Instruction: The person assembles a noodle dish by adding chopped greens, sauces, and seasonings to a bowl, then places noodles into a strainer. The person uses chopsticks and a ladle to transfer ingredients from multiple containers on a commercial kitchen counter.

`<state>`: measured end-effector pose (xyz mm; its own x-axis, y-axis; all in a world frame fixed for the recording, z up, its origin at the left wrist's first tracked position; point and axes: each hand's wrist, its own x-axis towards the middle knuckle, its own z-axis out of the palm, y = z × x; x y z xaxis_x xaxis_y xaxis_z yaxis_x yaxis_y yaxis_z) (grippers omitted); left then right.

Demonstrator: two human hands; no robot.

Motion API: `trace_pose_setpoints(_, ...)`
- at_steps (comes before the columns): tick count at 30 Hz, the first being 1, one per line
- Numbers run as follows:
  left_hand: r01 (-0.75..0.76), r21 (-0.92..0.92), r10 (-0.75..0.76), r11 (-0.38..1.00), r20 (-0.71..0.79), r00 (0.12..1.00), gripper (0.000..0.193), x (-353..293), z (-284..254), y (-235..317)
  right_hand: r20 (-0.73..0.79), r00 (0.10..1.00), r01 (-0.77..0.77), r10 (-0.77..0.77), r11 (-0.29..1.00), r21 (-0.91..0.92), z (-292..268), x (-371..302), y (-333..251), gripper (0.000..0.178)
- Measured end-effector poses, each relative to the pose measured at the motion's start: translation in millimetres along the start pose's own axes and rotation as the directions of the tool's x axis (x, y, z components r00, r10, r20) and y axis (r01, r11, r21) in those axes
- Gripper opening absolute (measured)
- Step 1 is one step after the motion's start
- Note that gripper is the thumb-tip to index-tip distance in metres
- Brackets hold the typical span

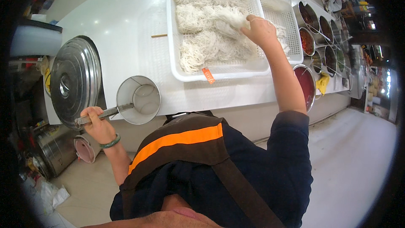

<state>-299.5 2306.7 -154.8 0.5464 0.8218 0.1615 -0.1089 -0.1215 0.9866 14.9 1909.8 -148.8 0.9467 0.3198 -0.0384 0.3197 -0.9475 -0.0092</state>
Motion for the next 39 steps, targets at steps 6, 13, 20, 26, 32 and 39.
trace_pose_setpoints(6,-0.012,-0.027,0.012,1.0,0.023,1.0,0.013,-1,1,-1,0.29,0.956,-0.288,0.043,0.319,0.903,-13,38,-35,0.055)
trace_pose_setpoints(13,0.044,-0.133,-0.041,0.99,0.025,0.999,0.01,1,3,-6,0.195,0.981,0.039,-0.002,0.982,-0.187,43,78,-58,0.057)
trace_pose_setpoints(20,0.062,-0.157,-0.06,0.986,0.019,0.998,0.011,4,-1,-7,0.247,0.968,0.014,-0.045,0.992,0.125,24,79,-28,0.038)
trace_pose_setpoints(26,0.083,-0.152,-0.084,0.985,-0.001,0.996,0.01,8,-3,-11,0.141,0.99,-0.125,0.012,0.54,0.832,-31,11,-1,0.033)
trace_pose_setpoints(32,0.08,-0.136,-0.076,0.987,0.037,0.996,0.011,11,0,-12,0.291,0.954,-0.178,-0.072,0.645,0.743,-7,2,-15,0.048)
trace_pose_setpoints(39,0.089,-0.177,-0.082,0.98,0.046,0.996,0.006,9,-2,-13,0.432,0.89,-0.049,-0.142,0.914,0.402,19,-8,-33,0.053)
